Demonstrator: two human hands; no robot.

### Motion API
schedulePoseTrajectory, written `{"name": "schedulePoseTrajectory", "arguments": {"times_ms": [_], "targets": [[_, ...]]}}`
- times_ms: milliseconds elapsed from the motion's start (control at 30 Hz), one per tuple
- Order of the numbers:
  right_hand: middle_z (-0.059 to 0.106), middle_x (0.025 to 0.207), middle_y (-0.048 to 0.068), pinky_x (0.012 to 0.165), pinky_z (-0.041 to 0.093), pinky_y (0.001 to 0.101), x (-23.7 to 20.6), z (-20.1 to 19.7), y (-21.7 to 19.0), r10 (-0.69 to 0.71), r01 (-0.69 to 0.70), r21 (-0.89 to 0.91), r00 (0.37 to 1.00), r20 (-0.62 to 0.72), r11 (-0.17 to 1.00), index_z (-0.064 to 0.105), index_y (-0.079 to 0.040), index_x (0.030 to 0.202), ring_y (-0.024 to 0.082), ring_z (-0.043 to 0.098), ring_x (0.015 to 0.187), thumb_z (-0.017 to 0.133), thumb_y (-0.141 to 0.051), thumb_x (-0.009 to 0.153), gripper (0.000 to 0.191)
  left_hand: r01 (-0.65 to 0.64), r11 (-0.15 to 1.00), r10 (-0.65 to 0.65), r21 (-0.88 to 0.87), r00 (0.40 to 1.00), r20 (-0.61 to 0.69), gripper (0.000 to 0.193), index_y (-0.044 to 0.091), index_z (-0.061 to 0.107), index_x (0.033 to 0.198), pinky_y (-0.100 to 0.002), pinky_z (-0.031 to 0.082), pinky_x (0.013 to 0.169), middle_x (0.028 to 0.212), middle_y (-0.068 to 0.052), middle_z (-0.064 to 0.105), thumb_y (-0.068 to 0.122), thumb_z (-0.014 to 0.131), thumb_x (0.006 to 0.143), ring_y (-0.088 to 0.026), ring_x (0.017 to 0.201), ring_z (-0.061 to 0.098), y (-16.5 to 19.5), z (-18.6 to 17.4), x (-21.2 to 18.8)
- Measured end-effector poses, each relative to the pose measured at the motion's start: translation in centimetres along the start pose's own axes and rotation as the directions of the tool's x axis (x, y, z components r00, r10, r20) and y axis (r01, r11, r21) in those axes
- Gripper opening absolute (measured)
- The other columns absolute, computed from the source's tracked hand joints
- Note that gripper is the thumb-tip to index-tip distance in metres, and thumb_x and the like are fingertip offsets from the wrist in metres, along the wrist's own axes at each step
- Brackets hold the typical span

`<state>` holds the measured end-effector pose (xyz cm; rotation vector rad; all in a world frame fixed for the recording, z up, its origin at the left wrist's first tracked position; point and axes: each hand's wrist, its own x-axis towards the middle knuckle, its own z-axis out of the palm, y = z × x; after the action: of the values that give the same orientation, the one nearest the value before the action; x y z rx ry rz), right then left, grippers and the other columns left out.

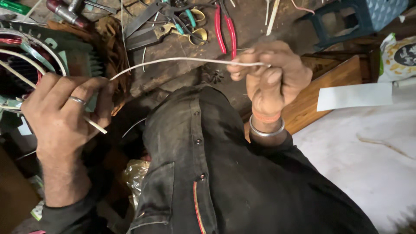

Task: The person strips insulation from white and red wires using pliers, then twists and inserts the exposed ends into slots of a motor stator. The person repeats stripping and inserting steps for multiple wires.

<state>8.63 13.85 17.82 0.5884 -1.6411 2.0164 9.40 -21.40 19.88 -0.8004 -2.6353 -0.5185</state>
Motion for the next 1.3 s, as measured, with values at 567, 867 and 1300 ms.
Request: {"name": "schedulePoseTrajectory", "arguments": {"times_ms": [567,867,1300], "targets": [[0.066,0.092,0.025,0.054,0.058,0.0300,-1.4,-3.8,0.3,-0.146,0.120,-0.280,0.986,-0.077,0.953,0.055,0.001,0.105,0.025,0.069,0.069,0.066,-0.018,0.104,0.022,-0.346,0.938,0.323,0.003,0.872,-0.367,0.032,0.007,0.072,0.121,-0.023,0.042,0.060,0.106,0.004,0.063,0.021,0.070,0.092,-0.010,0.081,0.055,10.2,1.3,10.0],[0.054,0.098,0.018,0.071,0.068,0.0452,2.4,-0.7,-0.5,-0.354,0.374,-0.351,0.927,0.123,0.858,0.042,0.003,0.109,0.031,0.068,0.080,0.060,-0.004,0.106,0.019,-0.354,0.935,0.344,0.032,0.878,-0.332,0.027,0.007,0.068,0.119,-0.029,0.039,0.063,0.101,0.001,0.055,0.018,0.068,0.094,-0.012,0.085,0.055,11.7,1.9,8.0],[0.051,0.089,0.017,0.069,0.063,0.0543,5.4,-2.6,-1.3,-0.500,0.512,0.106,0.738,0.453,0.852,0.043,0.001,0.103,0.033,0.061,0.073,0.092,-0.025,0.080,0.060,0.016,0.940,0.150,0.342,0.879,-0.453,0.034,0.004,0.071,0.123,-0.026,0.037,0.064,0.113,-0.001,0.065,0.013,0.072,0.091,-0.011,0.081,0.053,9.8,1.6,-0.6]]}}
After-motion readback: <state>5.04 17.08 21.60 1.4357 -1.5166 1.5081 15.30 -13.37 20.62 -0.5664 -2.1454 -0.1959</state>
